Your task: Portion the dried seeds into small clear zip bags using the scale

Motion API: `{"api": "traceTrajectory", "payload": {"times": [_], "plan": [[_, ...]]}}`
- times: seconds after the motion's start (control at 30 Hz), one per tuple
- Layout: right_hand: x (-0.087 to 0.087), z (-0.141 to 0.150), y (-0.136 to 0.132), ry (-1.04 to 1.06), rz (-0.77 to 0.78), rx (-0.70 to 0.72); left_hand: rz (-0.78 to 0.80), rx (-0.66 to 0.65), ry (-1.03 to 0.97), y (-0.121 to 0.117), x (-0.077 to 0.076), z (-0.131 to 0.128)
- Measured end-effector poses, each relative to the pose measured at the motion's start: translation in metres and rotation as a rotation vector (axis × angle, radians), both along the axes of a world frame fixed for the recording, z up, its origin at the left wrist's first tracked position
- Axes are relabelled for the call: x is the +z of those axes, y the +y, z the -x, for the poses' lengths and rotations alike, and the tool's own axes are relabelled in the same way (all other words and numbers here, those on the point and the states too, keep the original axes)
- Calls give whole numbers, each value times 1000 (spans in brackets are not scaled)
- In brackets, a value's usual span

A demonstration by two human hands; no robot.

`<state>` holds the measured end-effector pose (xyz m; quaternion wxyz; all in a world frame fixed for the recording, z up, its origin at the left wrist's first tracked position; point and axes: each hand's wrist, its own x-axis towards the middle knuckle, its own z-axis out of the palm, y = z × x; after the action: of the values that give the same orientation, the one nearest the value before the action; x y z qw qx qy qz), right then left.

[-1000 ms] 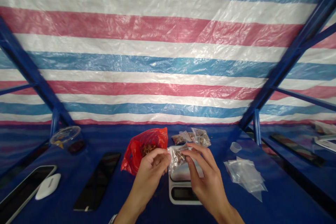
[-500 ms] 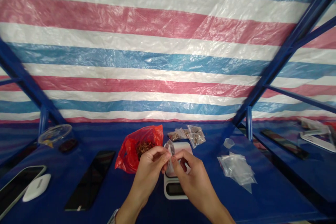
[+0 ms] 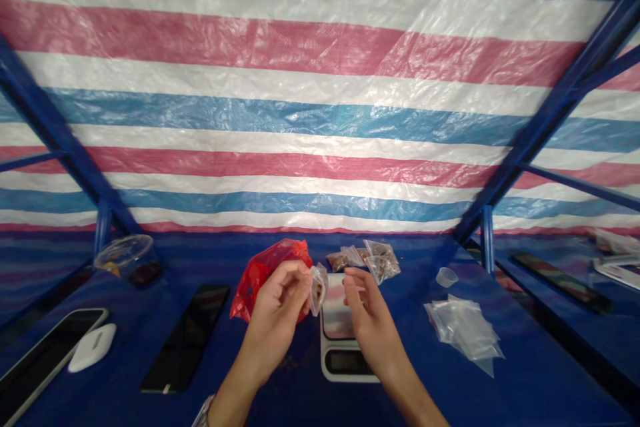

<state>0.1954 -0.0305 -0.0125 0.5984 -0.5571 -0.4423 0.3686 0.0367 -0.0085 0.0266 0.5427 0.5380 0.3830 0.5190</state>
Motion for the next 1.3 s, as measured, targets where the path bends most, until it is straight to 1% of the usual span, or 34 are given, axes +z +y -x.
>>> {"api": "traceTrajectory", "payload": {"times": [0.1, 0.13, 0.17, 0.23, 0.3, 0.37, 0.4, 0.43, 0.47, 0.53, 0.6, 0.67, 0.77, 0.87, 0.97, 1.13, 1.3], "plan": [[-2, 13, 5, 179, 79, 217, 38, 18, -109, 5, 1, 9], [-1, 18, 6, 243, 88, 270, 35, 39, -109, 8, -1, 13], [1, 22, 8, 296, 84, 290, 22, 69, -86, 12, -3, 17], [4, 29, 13, 328, 42, 254, -41, 152, 22, 22, -11, 27], [5, 34, 20, 267, -24, 180, -151, 276, 171, 31, -19, 37], [4, 37, 27, 138, -89, 119, -278, 443, 333, 35, -25, 44], [3, 38, 31, 51, -115, 85, -338, 493, 418, 35, -27, 46], [1, 39, 34, -52, -132, 47, -394, 507, 505, 33, -29, 46], [0, 40, 37, -164, -137, 12, -443, 481, 593, 31, -30, 45], [-1, 43, 41, -370, -128, -35, -514, 377, 755, 27, -35, 41], [-2, 47, 42, -510, -123, -35, -534, 321, 860, 26, -43, 35], [-3, 51, 42, -591, -130, -16, -495, 304, 902, 30, -52, 31], [-2, 56, 40, -684, -149, -18, -424, 286, 887, 39, -63, 30], [2, 55, 40, -727, -188, -33, -429, 304, 841, 46, -69, 31], [6, 53, 40, -705, -248, -48, -459, 311, 817, 48, -71, 31], [6, 55, 40, -660, -349, -83, -467, 327, 813, 49, -68, 32], [6, 55, 41, -634, -386, -44, -524, 313, 830, 50, -66, 35]]}}
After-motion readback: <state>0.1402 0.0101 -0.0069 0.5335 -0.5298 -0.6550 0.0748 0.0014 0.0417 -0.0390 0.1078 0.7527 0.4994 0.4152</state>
